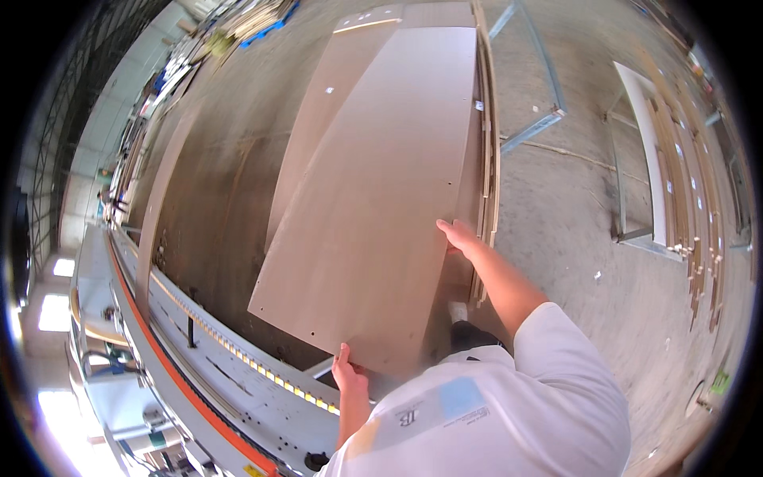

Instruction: The person repeatedly picks up large rectangular wood panels from a stack, carries them to a machine, places them on the machine's surface, and then returns to the stack. This cycle is repeated multiple times throughout the video.

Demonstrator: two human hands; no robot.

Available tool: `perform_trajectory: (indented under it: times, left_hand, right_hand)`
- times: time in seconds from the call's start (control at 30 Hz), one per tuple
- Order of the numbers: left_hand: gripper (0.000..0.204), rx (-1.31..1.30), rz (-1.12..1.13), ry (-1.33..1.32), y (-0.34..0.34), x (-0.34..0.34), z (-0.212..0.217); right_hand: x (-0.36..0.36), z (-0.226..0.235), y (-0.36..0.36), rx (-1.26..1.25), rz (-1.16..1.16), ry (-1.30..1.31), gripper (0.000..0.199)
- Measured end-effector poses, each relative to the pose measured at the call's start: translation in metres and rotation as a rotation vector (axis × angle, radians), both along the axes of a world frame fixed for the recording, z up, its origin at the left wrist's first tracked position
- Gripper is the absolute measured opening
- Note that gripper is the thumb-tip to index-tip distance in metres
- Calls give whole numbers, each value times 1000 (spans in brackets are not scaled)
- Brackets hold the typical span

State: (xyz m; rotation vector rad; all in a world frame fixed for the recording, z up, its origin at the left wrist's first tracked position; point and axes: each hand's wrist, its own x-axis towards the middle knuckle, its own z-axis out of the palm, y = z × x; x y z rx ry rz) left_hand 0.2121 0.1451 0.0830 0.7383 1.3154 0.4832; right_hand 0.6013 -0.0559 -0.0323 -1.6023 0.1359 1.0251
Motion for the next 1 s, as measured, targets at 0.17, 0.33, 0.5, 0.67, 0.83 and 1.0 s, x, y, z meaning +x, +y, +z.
perform_trajectory:
  times: [0.17,0.33,0.5,0.67,0.83,1.0]
  left_hand:
    - [12,99,84,-15,-25,-87,18]
    - [15,186,178,-85,-69,-170,33]
    - [19,229,271,-42,-119,-287,19]
    - [21,277,405,97,-181,-398,24]
    - [27,283,499,196,-226,-492,49]
    - [30,246,584,423,-259,-578,51]
  right_hand:
    - [-70,34,-8,-90,113,-21,61]
    - [-149,30,-43,-111,244,44,65]
    - [-241,48,-78,-67,492,112,60]
    - [-352,82,-122,-67,566,243,55]
    - [-403,89,-163,-98,717,457,54]
    - [-372,49,-159,-67,441,492,56]
